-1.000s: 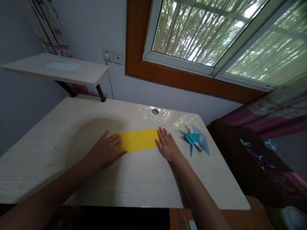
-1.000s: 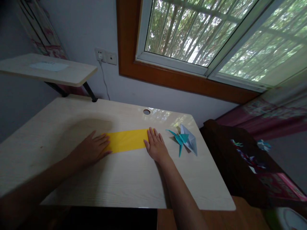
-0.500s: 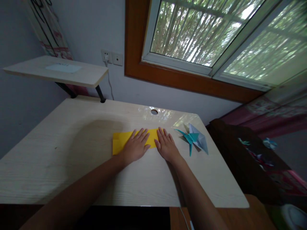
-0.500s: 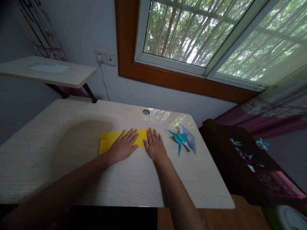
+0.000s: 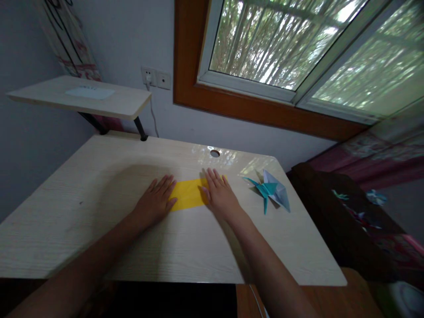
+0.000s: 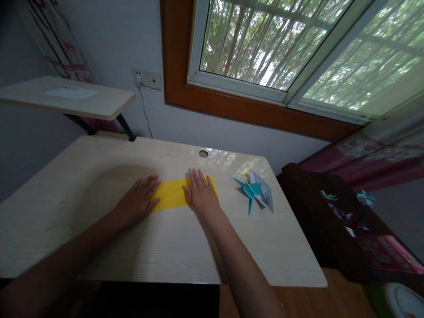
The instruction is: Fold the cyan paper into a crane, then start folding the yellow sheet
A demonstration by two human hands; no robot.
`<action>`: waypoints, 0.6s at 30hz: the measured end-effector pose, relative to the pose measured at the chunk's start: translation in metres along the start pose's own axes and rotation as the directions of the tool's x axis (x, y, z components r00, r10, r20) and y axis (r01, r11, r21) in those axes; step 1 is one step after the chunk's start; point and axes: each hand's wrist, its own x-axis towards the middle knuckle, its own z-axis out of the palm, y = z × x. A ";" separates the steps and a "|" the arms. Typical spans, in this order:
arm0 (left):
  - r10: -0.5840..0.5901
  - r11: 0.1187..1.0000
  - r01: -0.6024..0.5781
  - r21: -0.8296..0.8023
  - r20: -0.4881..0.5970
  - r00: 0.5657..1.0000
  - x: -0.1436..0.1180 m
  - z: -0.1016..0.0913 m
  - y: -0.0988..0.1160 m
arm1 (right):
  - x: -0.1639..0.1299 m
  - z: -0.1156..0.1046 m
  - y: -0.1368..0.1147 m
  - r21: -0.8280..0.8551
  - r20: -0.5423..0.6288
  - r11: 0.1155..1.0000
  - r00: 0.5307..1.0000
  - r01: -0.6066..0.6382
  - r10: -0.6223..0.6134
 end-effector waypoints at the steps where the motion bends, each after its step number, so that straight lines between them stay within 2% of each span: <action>1: 0.002 1.000 -0.002 -0.002 -0.005 1.000 0.001 -0.001 0.001 | 0.004 0.003 -0.013 0.026 -0.003 0.998 0.998 0.056 -0.056; 3: 0.004 1.000 -0.005 -0.007 -0.011 1.000 0.002 -0.003 0.002 | 0.009 0.015 -0.035 0.077 0.002 0.983 0.986 0.164 -0.164; 5: 0.004 1.000 -0.004 -0.008 -0.006 1.000 0.002 -0.005 0.003 | 0.010 0.029 -0.046 0.107 -0.001 0.976 0.982 0.188 -0.189; 8: 0.002 1.000 -0.002 0.004 0.004 1.000 0.001 -0.007 0.004 | 0.006 0.040 -0.040 0.115 -0.004 0.978 0.985 0.172 -0.172; 11: 0.008 1.000 -0.008 0.007 -0.002 1.000 0.001 -0.006 0.003 | 0.001 0.039 -0.012 0.084 0.018 0.989 0.992 0.126 -0.128; 15: 0.003 1.000 -0.003 -0.005 -0.009 1.000 0.001 -0.004 0.002 | -0.009 0.033 0.040 0.019 0.036 1.000 0.999 -0.008 0.007; 18: 0.001 1.000 -0.001 -0.008 0.002 1.000 -0.001 -0.004 0.000 | -0.018 0.031 0.070 -0.009 0.051 0.996 0.995 -0.089 0.090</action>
